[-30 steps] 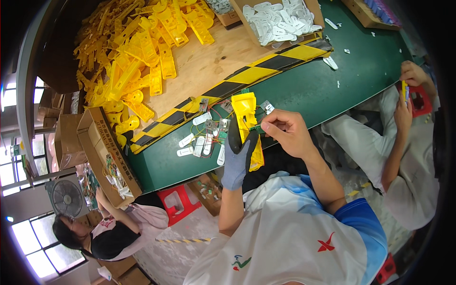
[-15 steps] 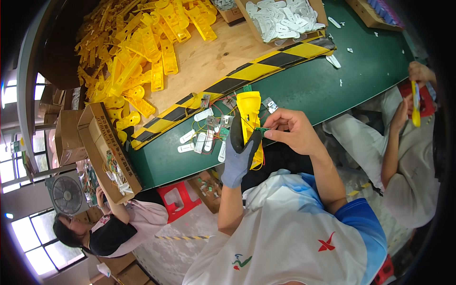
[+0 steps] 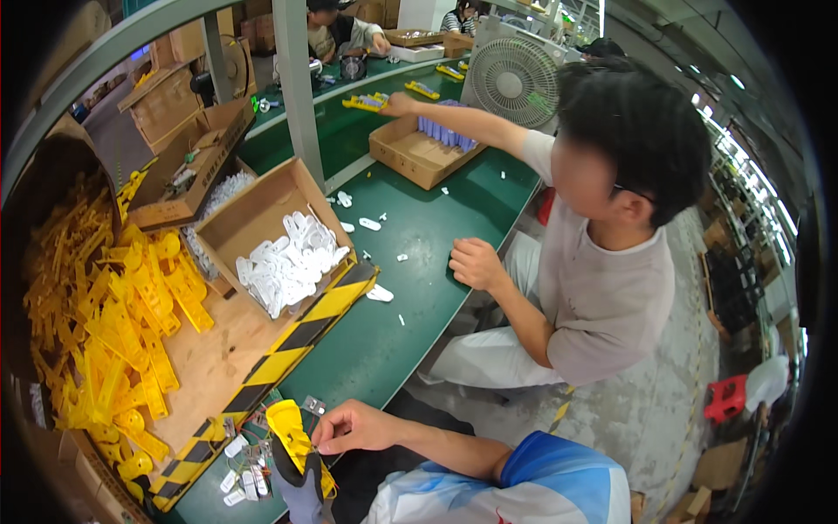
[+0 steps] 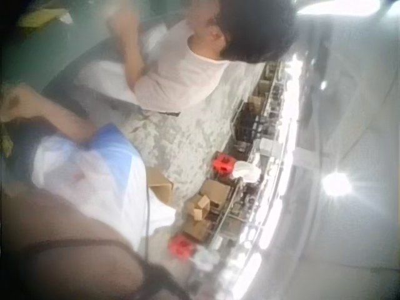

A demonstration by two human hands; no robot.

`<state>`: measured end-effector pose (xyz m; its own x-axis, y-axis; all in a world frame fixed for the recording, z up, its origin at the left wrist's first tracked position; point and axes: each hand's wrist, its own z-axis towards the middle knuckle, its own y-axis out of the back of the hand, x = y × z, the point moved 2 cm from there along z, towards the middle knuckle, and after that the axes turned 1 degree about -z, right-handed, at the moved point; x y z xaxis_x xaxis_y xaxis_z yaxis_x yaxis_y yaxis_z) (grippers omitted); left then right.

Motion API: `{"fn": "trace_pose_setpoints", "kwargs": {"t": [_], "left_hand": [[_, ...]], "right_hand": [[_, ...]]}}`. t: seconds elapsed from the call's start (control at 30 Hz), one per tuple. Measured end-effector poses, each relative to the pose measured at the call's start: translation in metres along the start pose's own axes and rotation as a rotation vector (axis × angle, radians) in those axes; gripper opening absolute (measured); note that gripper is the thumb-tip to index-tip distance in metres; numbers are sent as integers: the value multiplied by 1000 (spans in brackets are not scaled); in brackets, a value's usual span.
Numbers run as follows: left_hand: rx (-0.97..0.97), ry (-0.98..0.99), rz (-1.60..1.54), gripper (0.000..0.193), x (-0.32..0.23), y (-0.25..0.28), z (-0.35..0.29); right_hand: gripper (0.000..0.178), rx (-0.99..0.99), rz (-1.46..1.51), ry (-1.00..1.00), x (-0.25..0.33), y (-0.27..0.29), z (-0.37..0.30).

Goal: The person assembles circuit boards into yellow plastic housings by hand.

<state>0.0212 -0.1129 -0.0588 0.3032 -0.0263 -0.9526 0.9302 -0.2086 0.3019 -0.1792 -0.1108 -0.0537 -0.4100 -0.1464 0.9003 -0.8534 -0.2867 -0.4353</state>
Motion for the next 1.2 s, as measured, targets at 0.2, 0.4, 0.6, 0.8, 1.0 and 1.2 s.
{"fn": "trace_pose_setpoints", "kwargs": {"t": [0.2, 0.4, 0.6, 0.8, 1.0, 1.2], "left_hand": [[10, -33, 83, 65, 5, -3, 5], [19, 71, -226, 89, -6, -12, 1], [-24, -65, -34, 62, 0, -7, 6], [-78, -16, -298, 58, 6, -7, -1], [-105, -47, -465, 58, 14, -9, 6], [29, 68, -539, 86, -12, -3, -5]], "right_hand": [[11, -16, 66, -5, 1, 3, -1], [18, 22, -11, 64, -9, 8, 3], [16, -29, 53, 17, -2, 2, 2], [24, 34, 13, -27, -4, -6, -1], [27, -22, -121, -54, 1, -12, 3], [24, -18, -227, -73, 13, -20, 12]]}}
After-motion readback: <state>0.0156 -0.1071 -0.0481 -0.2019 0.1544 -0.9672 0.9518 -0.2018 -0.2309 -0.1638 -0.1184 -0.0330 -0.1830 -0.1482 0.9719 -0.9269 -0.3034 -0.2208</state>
